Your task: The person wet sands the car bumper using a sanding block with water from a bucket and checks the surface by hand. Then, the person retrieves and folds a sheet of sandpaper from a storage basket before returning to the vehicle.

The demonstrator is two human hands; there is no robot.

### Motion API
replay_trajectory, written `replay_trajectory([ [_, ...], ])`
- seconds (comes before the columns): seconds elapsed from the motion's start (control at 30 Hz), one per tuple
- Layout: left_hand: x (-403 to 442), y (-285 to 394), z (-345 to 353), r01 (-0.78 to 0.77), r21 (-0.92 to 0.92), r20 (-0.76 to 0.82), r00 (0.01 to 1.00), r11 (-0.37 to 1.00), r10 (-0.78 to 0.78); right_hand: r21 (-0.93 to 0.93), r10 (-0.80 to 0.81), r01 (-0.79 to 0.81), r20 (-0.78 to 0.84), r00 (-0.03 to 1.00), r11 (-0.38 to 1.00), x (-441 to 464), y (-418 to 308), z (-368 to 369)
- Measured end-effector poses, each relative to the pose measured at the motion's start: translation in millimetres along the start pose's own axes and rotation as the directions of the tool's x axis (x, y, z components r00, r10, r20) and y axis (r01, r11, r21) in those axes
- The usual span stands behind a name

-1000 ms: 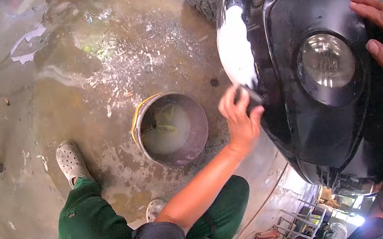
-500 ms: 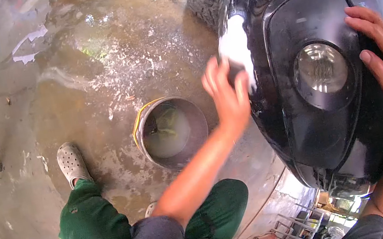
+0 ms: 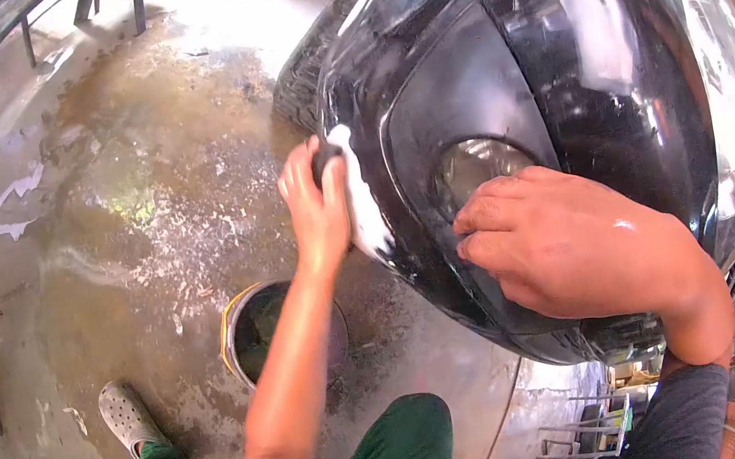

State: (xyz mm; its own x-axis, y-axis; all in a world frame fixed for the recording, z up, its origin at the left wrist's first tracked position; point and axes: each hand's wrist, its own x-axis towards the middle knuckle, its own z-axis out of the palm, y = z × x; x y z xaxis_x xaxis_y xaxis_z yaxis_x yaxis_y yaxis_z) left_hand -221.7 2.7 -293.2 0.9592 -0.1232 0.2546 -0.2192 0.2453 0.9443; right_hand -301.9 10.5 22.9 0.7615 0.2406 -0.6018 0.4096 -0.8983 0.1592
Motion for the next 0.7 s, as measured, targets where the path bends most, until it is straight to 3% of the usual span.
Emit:
replay_trajectory([
  [0.07, -42, -8, 0, -0.122, 0.104, -0.034, 0.991, 0.987, 0.126, -0.028, -0.007, 0.005, -0.059, 0.998, 1.0, 2, -1, -5],
  [0.17, -78, 4, -3, -0.077, 0.116, 0.026, 0.997, 0.99, 0.074, -0.029, -0.004, 0.002, -0.056, 0.998, 1.0, 5, 3, -3],
  [0.2, -65, -6, 1, -0.086, 0.06, -0.023, 0.996, 0.994, 0.088, -0.017, 0.002, -0.003, -0.059, 0.998, 1.0, 4, 4, 0],
  [0.23, -39, -4, -1, 0.015, -0.014, -0.023, 1.0, 1.0, -0.015, -0.007, 0.005, -0.005, -0.062, 0.998, 1.0, 4, 6, 2],
  [0.3, 11, -4, -6, -0.121, 0.111, 0.086, 0.99, 0.986, 0.112, -0.014, 0.047, -0.049, -0.117, 0.992, 0.999, 4, 7, 4],
  [0.37, 9, -7, -2, -0.098, 0.089, 0.039, 0.995, 0.991, 0.095, -0.017, 0.069, -0.072, -0.123, 0.99, 0.997, 4, 9, 2],
  [0.5, -106, -17, 17, -0.105, 0.064, -0.092, 0.99, 0.992, 0.111, -0.003, 0.094, -0.095, -0.091, 0.991, 0.995, 5, 6, -3],
  [0.57, -136, -20, 18, -0.121, 0.083, -0.017, 0.992, 0.989, 0.123, -0.001, 0.095, -0.095, -0.083, 0.992, 0.995, 7, 6, -2],
  [0.7, -59, -11, 7, -0.116, 0.083, -0.07, 0.99, 0.99, 0.122, 0.029, 0.115, -0.113, -0.072, 0.991, 0.993, 8, 4, -3],
])
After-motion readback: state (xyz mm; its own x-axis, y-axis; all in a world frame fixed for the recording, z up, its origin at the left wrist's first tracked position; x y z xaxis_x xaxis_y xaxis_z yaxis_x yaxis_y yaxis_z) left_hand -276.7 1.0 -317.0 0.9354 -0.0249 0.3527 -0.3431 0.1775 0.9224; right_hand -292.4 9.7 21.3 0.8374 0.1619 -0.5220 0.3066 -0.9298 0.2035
